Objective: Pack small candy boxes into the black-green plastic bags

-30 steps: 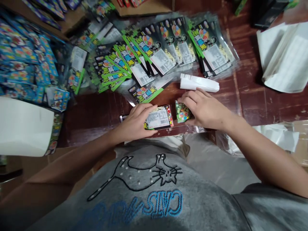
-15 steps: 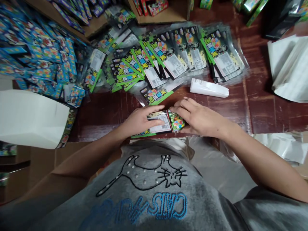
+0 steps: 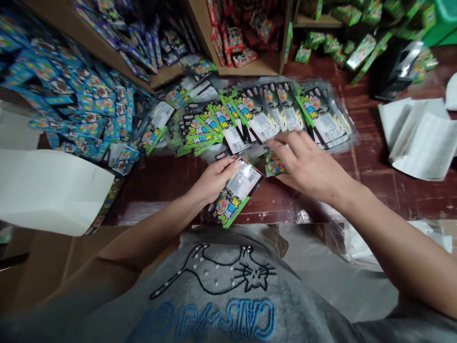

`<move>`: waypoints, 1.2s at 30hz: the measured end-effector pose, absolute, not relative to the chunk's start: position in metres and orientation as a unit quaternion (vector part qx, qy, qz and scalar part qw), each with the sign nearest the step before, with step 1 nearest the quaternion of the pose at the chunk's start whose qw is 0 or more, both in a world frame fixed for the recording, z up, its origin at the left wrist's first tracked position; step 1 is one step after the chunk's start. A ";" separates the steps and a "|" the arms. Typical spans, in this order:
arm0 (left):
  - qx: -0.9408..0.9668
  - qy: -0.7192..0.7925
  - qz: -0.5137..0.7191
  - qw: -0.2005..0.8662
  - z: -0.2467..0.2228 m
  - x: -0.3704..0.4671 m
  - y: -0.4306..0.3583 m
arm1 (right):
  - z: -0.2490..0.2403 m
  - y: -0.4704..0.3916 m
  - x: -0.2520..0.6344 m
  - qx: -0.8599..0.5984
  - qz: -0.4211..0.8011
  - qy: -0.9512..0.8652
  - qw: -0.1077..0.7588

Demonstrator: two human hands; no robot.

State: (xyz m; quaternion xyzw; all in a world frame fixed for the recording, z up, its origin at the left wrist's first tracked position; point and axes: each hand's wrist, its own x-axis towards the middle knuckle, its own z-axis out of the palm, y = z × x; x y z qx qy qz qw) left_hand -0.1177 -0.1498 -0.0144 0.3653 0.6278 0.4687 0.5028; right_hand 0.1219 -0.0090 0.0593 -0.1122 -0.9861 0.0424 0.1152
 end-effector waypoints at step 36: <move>0.435 0.536 0.516 0.506 -0.009 -0.125 -0.154 | 0.026 -0.041 0.092 -0.238 0.282 -0.895 0.252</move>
